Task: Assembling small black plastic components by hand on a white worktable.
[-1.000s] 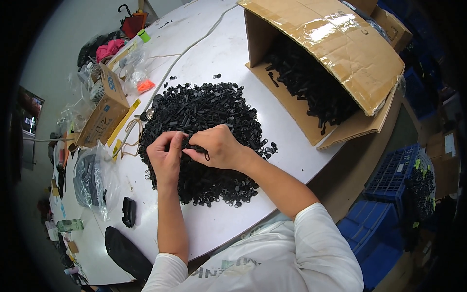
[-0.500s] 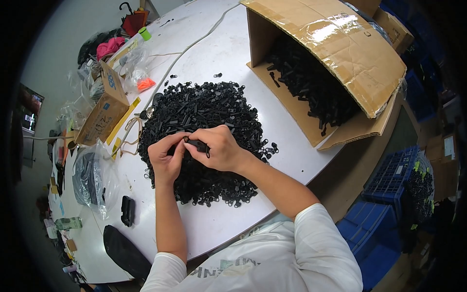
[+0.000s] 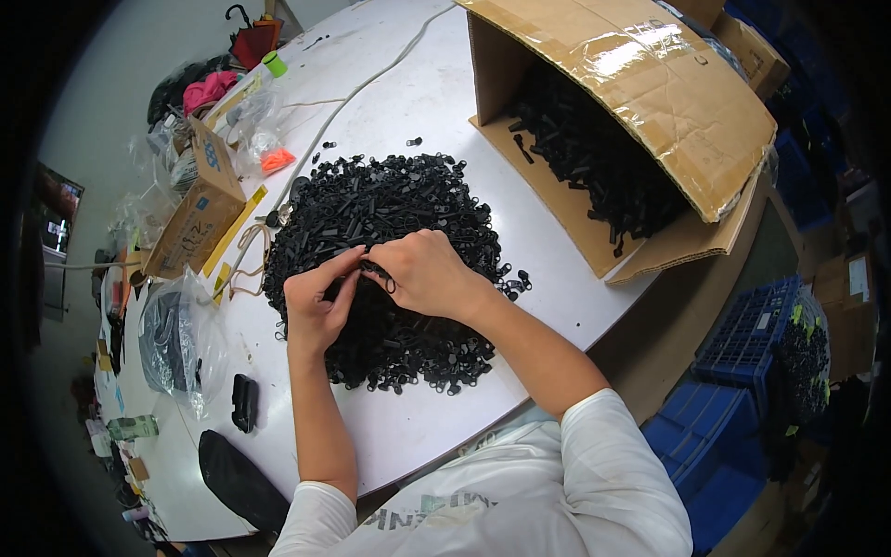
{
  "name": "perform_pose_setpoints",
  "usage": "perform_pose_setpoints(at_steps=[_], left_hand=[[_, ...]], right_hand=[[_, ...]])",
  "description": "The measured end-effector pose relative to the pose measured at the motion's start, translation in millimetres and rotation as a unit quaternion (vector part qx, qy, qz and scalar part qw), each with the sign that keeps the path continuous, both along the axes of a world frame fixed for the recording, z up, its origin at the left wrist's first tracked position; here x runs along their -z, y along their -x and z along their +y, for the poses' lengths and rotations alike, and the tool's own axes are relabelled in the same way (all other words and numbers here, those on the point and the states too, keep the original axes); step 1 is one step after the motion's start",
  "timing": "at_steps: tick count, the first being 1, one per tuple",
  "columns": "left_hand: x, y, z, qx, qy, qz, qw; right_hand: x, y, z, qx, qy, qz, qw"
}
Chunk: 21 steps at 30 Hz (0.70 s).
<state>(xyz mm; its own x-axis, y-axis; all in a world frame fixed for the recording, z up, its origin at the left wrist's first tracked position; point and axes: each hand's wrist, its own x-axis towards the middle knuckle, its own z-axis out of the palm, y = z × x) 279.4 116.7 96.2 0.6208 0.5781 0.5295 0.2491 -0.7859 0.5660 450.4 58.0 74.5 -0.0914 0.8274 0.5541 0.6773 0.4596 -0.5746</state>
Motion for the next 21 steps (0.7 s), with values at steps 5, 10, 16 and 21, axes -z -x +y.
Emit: perform_pose_setpoints(at_steps=[5,10,16,21], left_hand=[[1,-2,0,0.015,-0.009,0.006,1.000],[4,-3,-2,-0.069,-0.024,-0.033,0.997],[-3,-1,-2,-0.071,0.017,-0.036,0.997],[-11,12,1,-0.025,0.146,-0.033,0.988]], right_hand=[[5,2,-1,0.035,-0.014,-0.052,0.998],[8,9,-2,0.037,0.010,-0.025,0.999],[6,10,1,0.014,-0.072,0.029,0.997],[5,10,1,0.003,-0.100,0.058,0.993]])
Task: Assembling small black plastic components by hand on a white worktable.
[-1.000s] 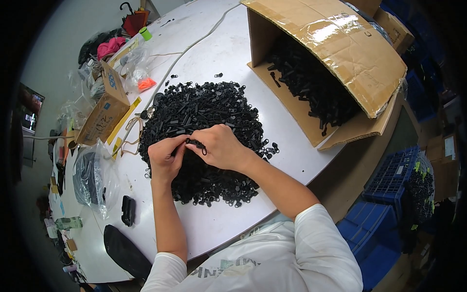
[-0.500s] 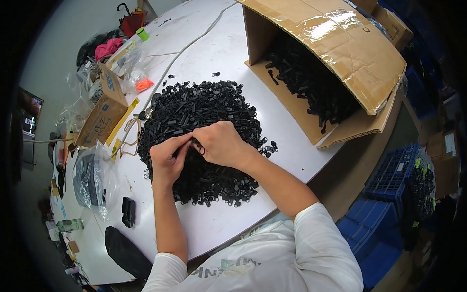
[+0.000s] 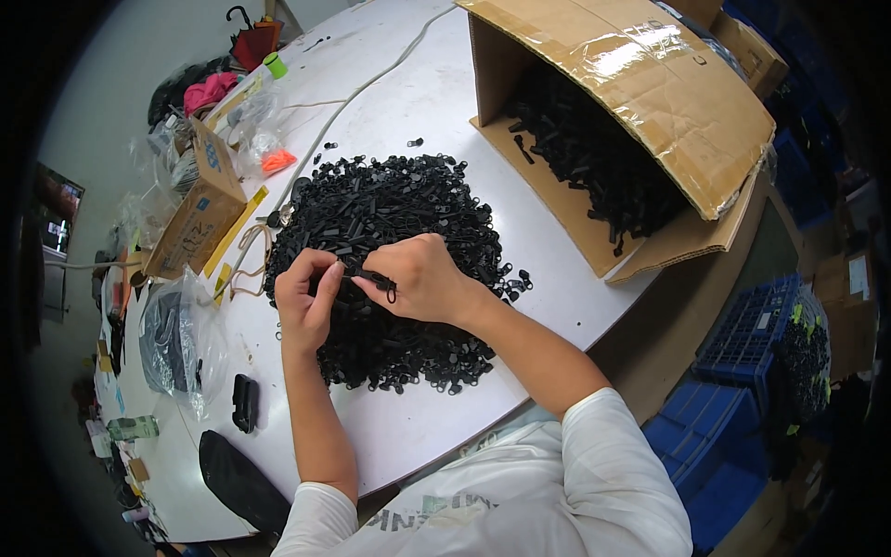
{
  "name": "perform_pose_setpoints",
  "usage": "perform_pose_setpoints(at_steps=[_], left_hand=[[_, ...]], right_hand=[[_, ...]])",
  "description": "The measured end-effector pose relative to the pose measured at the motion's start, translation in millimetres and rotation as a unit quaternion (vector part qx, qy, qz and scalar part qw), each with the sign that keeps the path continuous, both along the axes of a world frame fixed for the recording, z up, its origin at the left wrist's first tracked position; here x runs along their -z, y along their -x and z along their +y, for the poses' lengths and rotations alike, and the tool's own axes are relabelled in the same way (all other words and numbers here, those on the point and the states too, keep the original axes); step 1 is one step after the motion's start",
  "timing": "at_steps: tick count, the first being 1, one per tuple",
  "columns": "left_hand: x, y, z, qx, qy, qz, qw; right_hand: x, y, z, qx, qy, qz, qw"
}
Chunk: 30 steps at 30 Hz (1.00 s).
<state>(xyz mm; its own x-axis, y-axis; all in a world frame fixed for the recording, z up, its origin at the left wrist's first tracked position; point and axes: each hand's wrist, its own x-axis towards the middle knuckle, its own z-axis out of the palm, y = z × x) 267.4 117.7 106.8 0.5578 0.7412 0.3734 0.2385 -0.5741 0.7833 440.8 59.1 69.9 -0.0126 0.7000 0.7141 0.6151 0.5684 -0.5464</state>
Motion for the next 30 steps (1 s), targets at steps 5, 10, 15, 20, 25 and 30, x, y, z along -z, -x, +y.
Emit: perform_pose_setpoints(at_steps=[5,10,15,20,25,30], left_hand=[[0,0,-6,0.068,0.346,-0.216,0.911],[-1,-18,-19,0.084,0.225,-0.198,0.950],[0,-17,-17,0.043,0.082,-0.106,0.990],[3,-11,-13,0.008,0.119,-0.169,0.978],[-2,-5,-9,0.075,0.372,-0.308,0.872],[-10,-10,-17,0.056,0.297,-0.163,0.939]], right_hand=[[-2,6,-1,-0.023,-0.004,0.033,0.999],[-5,-3,-3,-0.058,0.035,0.086,0.994],[-1,-2,-3,-0.053,0.043,0.076,0.995],[-5,4,-5,-0.073,0.011,0.123,0.990],[-9,5,-6,-0.015,-0.104,0.004,0.994],[-9,5,-8,0.017,-0.083,-0.068,0.994]])
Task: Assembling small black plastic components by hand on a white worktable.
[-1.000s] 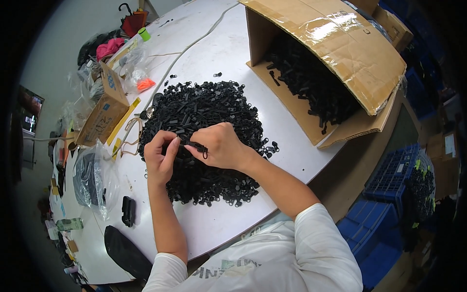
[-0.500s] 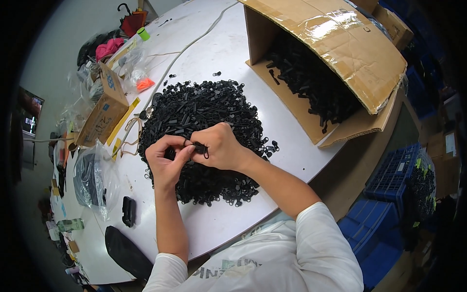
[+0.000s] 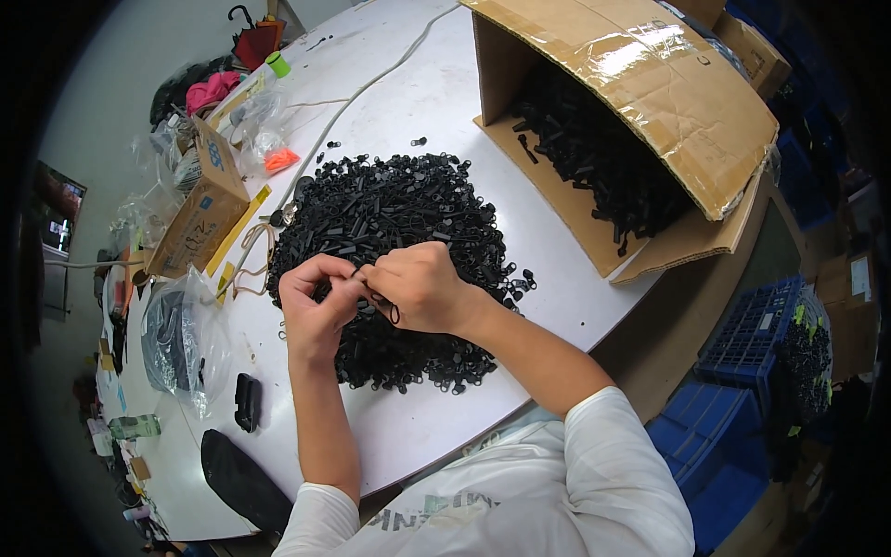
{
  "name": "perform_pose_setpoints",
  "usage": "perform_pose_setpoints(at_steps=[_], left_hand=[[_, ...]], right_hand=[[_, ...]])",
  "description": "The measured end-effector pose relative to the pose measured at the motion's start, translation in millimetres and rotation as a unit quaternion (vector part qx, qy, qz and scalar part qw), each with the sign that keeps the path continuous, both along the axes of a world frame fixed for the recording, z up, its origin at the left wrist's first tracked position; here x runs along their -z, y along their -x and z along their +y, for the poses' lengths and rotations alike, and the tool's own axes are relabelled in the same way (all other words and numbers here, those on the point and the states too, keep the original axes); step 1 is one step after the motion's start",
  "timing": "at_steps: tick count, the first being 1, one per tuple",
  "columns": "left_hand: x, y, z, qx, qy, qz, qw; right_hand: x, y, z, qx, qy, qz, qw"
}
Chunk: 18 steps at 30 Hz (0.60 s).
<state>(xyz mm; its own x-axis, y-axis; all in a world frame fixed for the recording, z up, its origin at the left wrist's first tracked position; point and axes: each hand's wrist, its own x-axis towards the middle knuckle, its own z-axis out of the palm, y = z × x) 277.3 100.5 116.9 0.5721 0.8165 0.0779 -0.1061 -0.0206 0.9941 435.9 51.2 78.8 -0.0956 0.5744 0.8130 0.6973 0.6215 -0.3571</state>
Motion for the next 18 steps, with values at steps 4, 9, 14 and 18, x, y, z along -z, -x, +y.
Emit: perform_pose_setpoints(at_steps=[4,9,14,18], left_hand=[[-1,-5,-4,-0.062,-0.194,0.059,0.977],[10,-10,-3,-0.167,-0.364,0.031,0.916],[11,2,15,-0.147,-0.550,0.083,0.818],[13,6,15,-0.108,-0.430,0.089,0.892]], right_hand=[[-1,-1,0,0.008,0.006,0.020,1.000],[2,9,1,-0.021,0.030,0.098,0.995],[-1,6,-1,-0.083,0.157,0.189,0.966],[0,4,-1,-0.046,0.109,0.101,0.988]])
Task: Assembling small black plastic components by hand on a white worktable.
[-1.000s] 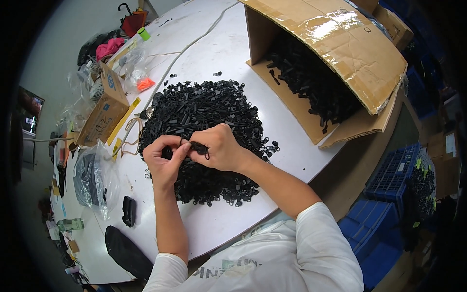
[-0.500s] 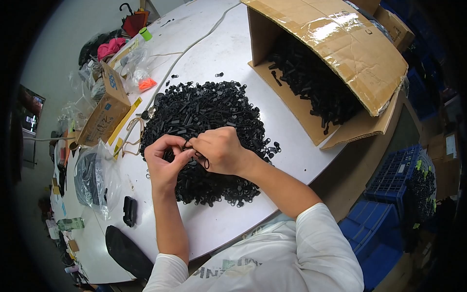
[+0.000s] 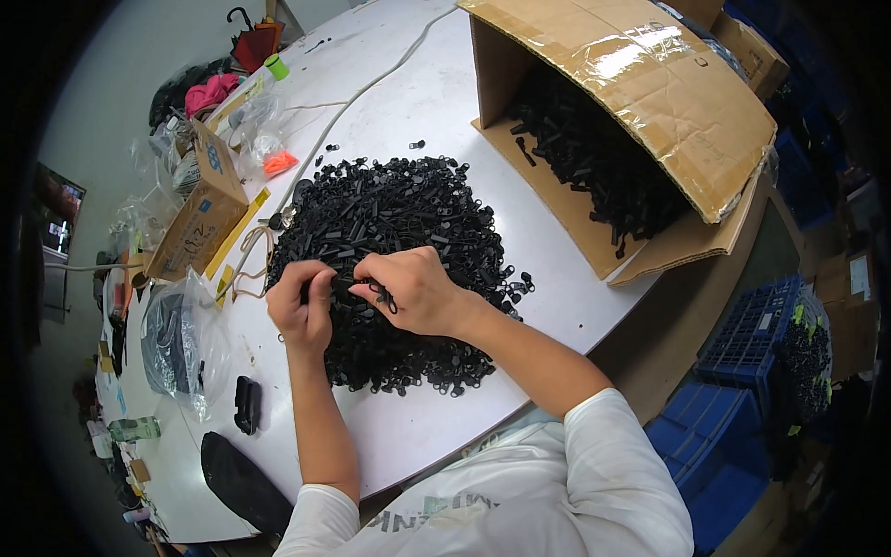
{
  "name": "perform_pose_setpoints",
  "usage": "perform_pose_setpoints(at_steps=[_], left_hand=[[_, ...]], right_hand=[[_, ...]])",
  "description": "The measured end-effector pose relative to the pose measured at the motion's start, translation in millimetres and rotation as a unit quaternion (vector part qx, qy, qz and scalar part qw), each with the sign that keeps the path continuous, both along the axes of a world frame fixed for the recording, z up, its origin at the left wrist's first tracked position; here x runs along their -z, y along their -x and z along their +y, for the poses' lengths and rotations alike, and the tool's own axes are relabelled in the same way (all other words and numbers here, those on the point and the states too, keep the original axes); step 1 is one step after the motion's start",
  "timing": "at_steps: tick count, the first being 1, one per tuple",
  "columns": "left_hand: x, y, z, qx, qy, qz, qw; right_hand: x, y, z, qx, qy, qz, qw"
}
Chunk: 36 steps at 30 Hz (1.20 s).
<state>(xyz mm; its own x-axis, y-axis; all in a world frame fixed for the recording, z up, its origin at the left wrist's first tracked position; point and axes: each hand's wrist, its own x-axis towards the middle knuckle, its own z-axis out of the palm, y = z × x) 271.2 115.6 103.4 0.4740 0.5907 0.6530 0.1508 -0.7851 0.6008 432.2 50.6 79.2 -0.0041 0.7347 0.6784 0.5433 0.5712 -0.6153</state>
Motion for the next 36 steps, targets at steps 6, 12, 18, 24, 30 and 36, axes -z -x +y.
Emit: perform_pose_setpoints(at_steps=[6,12,18,24,30,36], left_hand=[[-11,14,7,0.105,0.160,0.132,0.973],[-11,35,19,0.022,0.077,0.139,0.987],[-7,23,9,0.191,0.403,-0.227,0.866],[-6,19,16,0.241,0.537,-0.315,0.745],[-7,16,15,0.142,0.568,-0.172,0.792],[-2,11,13,0.121,0.563,-0.122,0.808]], right_hand=[[5,2,5,-0.018,-0.068,-0.036,0.997],[3,3,5,-0.031,-0.074,-0.056,0.995],[0,-62,11,0.102,-0.075,0.580,0.805],[12,-87,17,0.101,-0.009,0.673,0.733],[9,-41,12,-0.192,0.212,0.543,0.790],[10,-28,13,-0.264,0.263,0.452,0.811]])
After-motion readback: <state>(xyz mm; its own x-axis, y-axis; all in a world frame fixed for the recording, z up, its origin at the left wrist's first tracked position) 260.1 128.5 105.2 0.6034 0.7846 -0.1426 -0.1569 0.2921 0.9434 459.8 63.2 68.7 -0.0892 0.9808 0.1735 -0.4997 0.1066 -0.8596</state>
